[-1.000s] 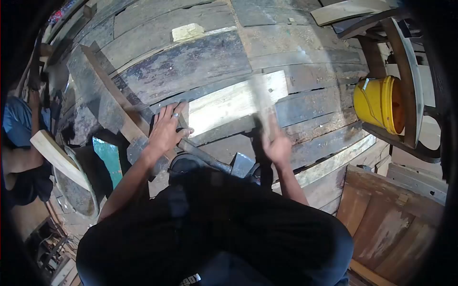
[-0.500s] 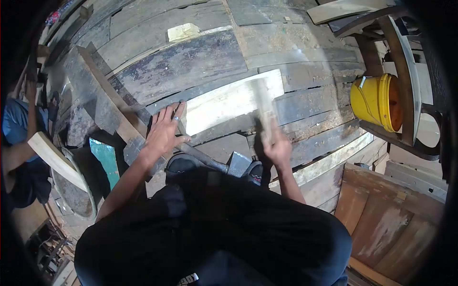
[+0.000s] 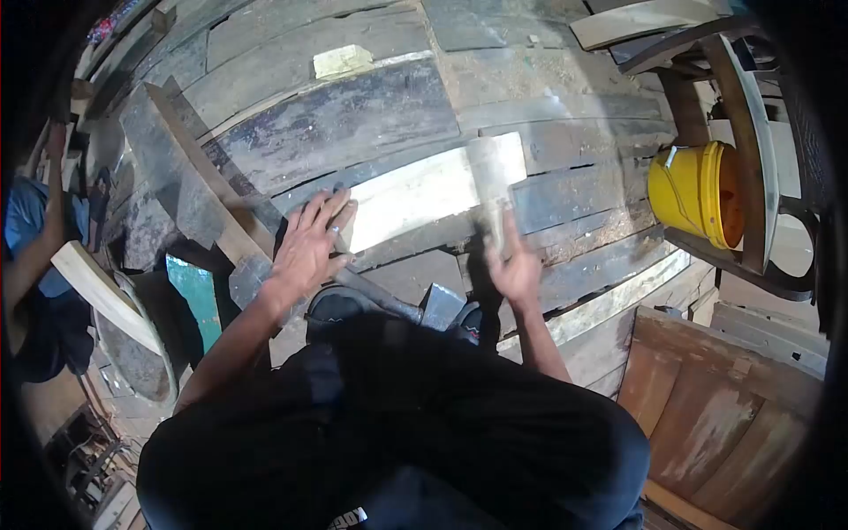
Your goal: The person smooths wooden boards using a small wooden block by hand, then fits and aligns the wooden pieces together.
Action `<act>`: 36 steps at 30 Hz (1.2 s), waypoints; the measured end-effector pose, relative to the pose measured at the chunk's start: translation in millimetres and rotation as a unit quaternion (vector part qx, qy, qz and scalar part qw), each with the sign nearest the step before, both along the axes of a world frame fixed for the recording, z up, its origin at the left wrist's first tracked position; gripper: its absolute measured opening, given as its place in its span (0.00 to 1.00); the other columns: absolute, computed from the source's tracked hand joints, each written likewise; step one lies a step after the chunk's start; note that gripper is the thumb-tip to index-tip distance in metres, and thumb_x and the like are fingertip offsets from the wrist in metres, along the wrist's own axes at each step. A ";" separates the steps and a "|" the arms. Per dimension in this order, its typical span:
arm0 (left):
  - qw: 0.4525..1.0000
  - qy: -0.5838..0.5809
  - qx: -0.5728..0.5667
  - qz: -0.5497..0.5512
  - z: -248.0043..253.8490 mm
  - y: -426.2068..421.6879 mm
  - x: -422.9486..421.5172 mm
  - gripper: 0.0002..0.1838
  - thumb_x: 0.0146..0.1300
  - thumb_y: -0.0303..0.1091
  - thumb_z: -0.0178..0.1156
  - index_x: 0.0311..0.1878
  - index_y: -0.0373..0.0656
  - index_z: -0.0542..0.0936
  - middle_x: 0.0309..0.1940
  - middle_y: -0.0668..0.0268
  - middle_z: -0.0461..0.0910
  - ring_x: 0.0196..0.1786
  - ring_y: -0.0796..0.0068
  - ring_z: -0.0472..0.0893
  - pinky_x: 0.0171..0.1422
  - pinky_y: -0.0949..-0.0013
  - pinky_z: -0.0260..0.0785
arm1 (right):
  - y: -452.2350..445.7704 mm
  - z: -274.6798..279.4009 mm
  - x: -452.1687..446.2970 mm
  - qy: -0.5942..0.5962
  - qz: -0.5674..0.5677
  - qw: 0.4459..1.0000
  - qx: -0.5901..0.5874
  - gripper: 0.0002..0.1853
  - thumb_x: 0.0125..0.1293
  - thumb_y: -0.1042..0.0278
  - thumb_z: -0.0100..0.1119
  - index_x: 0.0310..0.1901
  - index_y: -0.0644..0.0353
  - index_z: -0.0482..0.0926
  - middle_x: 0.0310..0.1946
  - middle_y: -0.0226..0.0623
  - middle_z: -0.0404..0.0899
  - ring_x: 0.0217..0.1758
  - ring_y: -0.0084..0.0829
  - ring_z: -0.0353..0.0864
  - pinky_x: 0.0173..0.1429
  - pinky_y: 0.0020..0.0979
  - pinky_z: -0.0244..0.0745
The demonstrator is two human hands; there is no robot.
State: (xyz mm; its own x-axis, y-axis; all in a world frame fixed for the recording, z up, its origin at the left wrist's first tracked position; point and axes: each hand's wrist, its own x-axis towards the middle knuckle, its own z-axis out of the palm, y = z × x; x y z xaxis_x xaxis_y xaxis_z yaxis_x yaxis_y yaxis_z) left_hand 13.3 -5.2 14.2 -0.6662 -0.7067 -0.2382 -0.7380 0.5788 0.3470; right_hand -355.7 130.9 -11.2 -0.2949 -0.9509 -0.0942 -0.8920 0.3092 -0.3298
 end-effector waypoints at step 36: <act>0.990 -0.008 0.052 0.132 0.7 -6.6 -3.9 0.65 0.44 0.53 0.86 0.83 0.37 0.63 0.73 0.53 0.70 0.78 0.50 0.67 0.82 0.48 0.59 | -14.0 18.8 49.6 -0.118 -0.075 0.990 0.031 0.40 0.75 0.49 0.65 0.84 0.50 0.65 0.42 0.65 0.87 0.45 0.64 0.89 0.46 0.50 0.85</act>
State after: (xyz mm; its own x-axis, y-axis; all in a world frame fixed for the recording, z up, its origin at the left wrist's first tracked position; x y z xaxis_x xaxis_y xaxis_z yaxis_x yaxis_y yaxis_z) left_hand 9.4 -11.8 14.9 -0.4568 -0.8268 -0.3284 -0.8650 0.3265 0.3811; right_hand -306.2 116.8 7.6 -0.3943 -0.8887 -0.2340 -0.7349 0.4578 -0.5003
